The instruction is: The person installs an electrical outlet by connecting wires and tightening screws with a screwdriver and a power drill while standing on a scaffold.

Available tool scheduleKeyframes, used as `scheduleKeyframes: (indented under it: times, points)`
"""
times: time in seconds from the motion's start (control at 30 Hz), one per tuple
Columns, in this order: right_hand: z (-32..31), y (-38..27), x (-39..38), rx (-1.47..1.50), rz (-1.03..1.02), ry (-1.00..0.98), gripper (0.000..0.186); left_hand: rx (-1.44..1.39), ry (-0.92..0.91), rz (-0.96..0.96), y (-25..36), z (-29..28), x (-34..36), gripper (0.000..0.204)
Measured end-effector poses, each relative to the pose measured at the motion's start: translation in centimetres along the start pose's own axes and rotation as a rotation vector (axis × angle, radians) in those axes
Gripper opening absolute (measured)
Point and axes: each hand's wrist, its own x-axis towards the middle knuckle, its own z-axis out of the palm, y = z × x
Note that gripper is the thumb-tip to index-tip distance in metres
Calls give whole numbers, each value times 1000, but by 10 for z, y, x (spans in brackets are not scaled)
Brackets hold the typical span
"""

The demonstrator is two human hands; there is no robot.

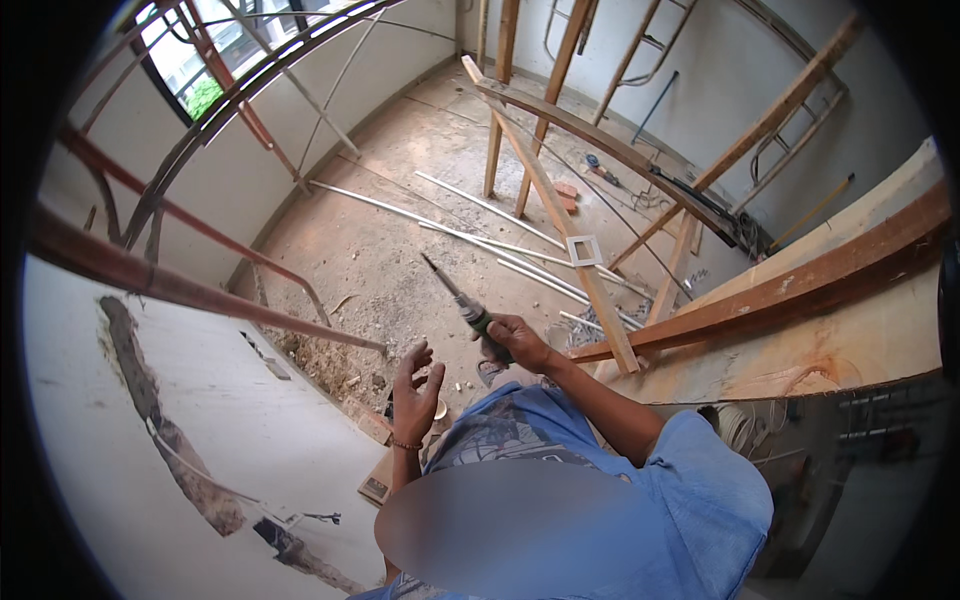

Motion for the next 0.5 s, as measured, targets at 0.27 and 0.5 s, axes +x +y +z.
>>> scheduleKeyframes:
  times: [0.27, 0.5]
  points:
    - [-41, -38, -4, -149, 128, 2, 42, -360, -16, 125, 49, 28, 64, 36]
    - [5, -34, 59, 247, 412, -658, 68, -474, 252, 281, 93, -13, 50, 35]
